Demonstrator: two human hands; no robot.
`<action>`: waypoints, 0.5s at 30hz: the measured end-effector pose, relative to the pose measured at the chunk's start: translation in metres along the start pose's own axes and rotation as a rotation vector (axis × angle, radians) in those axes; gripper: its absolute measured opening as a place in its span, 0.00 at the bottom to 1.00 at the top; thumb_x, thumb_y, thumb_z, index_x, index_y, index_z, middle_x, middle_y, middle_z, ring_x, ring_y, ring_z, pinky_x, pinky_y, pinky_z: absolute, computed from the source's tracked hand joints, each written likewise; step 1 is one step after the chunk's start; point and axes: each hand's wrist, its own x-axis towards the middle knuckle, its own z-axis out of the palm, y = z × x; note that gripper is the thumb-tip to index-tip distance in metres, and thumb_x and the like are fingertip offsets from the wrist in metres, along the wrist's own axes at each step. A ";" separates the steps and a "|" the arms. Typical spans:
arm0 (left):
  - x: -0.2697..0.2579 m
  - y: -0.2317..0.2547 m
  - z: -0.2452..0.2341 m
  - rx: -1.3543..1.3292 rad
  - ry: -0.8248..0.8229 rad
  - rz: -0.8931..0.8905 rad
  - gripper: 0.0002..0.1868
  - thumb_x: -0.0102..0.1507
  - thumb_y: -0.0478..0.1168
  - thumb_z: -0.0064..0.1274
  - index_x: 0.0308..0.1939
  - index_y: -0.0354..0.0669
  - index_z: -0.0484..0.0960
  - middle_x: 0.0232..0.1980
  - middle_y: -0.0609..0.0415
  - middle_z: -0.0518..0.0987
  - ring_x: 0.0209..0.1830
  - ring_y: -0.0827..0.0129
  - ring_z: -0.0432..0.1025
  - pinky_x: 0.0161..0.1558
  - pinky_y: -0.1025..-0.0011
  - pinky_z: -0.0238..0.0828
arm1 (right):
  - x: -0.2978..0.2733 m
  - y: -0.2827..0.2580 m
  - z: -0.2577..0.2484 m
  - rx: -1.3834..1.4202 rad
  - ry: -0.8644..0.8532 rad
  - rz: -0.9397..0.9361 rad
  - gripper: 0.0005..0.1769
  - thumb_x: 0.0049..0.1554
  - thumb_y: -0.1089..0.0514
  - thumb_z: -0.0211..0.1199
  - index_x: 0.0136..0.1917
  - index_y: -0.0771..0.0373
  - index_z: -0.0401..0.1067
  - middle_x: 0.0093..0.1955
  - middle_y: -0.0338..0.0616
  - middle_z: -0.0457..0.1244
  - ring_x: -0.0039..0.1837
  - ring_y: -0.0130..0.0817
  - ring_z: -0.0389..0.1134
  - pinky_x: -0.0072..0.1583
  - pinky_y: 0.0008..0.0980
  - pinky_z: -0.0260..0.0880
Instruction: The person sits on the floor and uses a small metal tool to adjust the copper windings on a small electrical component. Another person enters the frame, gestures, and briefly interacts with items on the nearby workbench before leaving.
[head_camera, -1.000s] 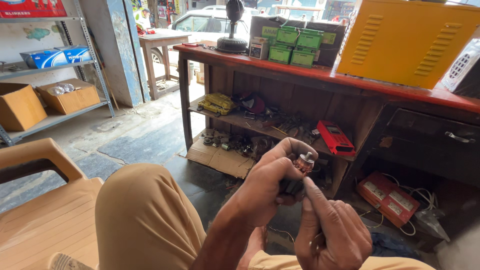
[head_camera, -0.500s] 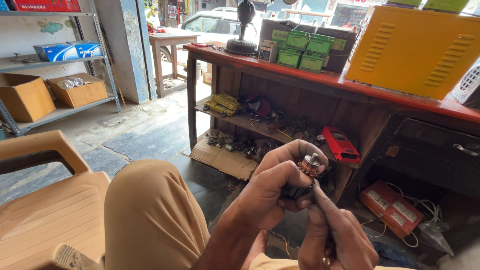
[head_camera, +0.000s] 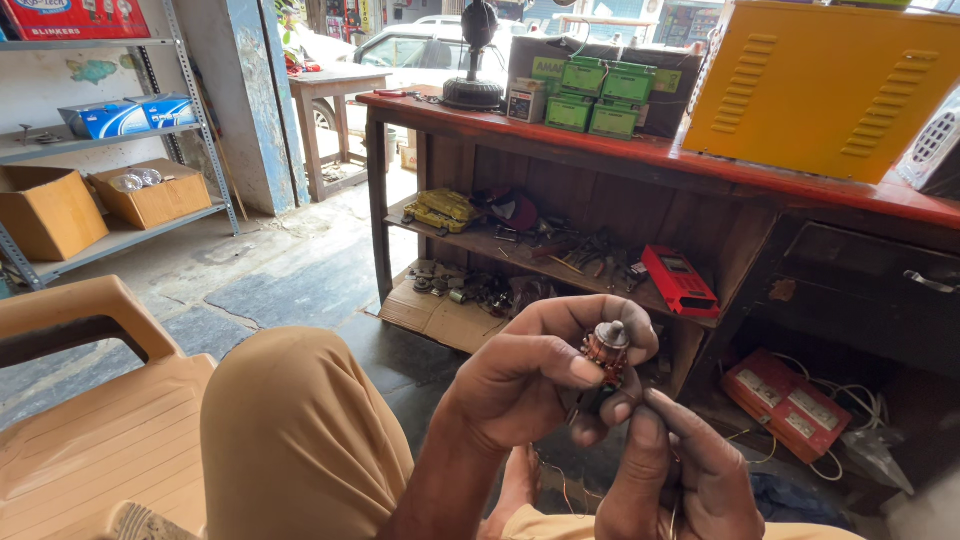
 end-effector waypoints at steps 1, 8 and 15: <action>0.000 0.000 0.000 0.011 0.017 0.010 0.22 0.65 0.30 0.52 0.61 0.22 0.70 0.43 0.40 0.74 0.39 0.65 0.78 0.28 0.78 0.74 | 0.000 -0.002 0.001 -0.061 0.026 -0.011 0.09 0.69 0.64 0.55 0.60 0.71 0.65 0.49 0.55 0.70 0.49 0.32 0.76 0.53 0.28 0.80; 0.001 -0.005 0.006 0.140 0.060 0.064 0.22 0.71 0.39 0.60 0.60 0.24 0.71 0.39 0.48 0.77 0.38 0.73 0.75 0.28 0.83 0.68 | 0.002 -0.007 -0.006 -0.259 0.036 0.100 0.11 0.65 0.63 0.59 0.59 0.72 0.68 0.47 0.55 0.72 0.47 0.32 0.76 0.50 0.24 0.76; 0.001 -0.001 0.008 0.531 0.153 0.170 0.22 0.75 0.45 0.54 0.60 0.25 0.81 0.46 0.46 0.83 0.50 0.72 0.77 0.55 0.73 0.76 | 0.000 -0.006 -0.006 -0.256 0.002 0.103 0.13 0.66 0.61 0.57 0.60 0.73 0.65 0.39 0.52 0.70 0.40 0.23 0.72 0.43 0.18 0.69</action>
